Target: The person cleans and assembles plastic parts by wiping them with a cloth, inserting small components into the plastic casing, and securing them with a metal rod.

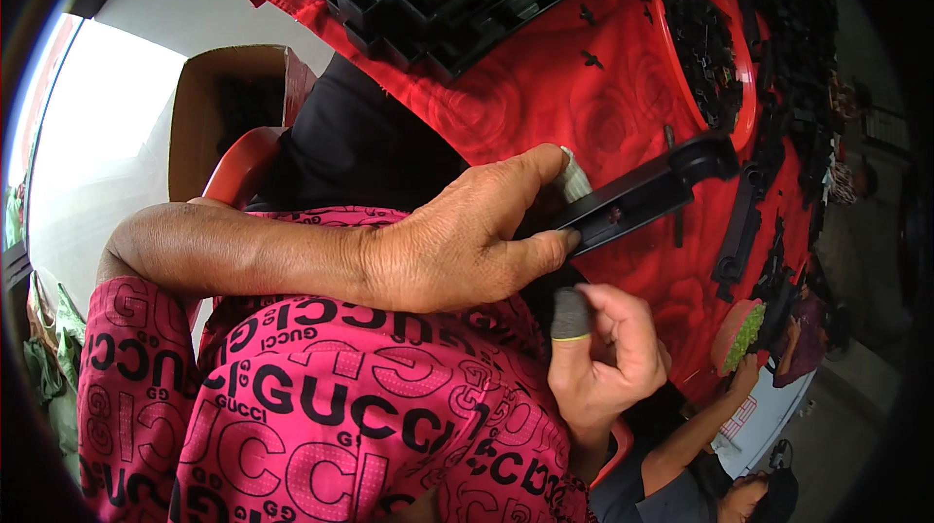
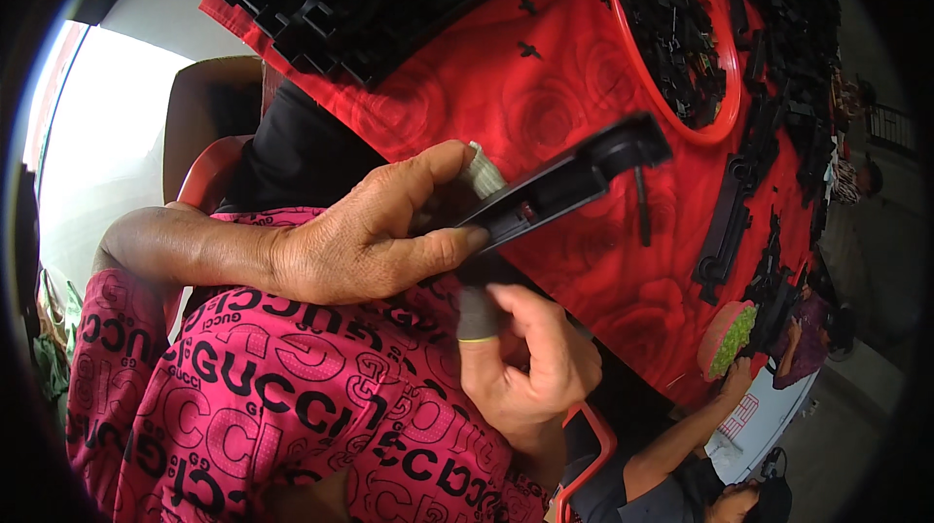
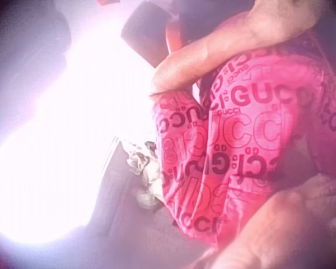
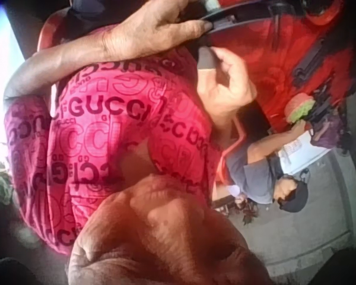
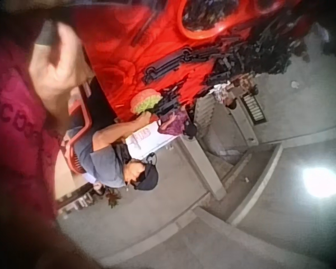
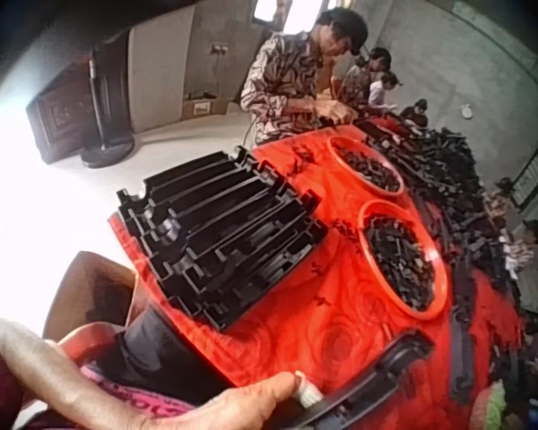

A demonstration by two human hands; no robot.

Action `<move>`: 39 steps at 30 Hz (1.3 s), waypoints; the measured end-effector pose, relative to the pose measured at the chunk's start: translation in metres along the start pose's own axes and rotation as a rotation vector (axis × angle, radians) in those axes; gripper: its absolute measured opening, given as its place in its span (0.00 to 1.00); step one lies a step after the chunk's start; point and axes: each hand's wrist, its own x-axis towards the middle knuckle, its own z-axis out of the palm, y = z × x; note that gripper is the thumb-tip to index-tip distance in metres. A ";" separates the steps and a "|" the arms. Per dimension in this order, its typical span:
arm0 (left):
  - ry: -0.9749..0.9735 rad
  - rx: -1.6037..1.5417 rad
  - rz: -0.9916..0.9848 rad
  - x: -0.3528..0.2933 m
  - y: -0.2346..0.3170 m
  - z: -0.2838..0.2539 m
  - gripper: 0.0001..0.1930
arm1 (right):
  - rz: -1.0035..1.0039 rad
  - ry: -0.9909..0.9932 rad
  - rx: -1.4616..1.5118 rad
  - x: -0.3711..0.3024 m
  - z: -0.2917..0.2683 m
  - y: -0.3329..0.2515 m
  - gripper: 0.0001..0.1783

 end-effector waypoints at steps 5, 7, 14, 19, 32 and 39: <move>0.009 -0.091 -0.112 0.002 0.006 0.006 0.18 | 0.092 -0.128 0.002 0.013 0.005 0.002 0.24; 0.029 -0.026 -0.157 0.001 0.005 0.004 0.18 | 0.097 -0.172 0.020 0.016 0.009 0.003 0.24; -0.015 -0.009 -0.149 0.001 0.024 0.001 0.18 | 0.040 -0.121 -0.144 0.019 0.011 -0.001 0.19; 0.025 -0.202 -0.146 0.008 0.047 -0.007 0.28 | -0.170 -0.152 -0.347 0.032 -0.011 -0.006 0.18; -0.371 0.486 -0.063 0.009 0.036 -0.045 0.17 | -0.447 -0.395 -0.538 0.048 -0.043 0.009 0.22; -0.256 0.423 -0.240 0.011 0.038 -0.035 0.12 | -0.433 0.146 -0.476 0.038 -0.034 0.013 0.10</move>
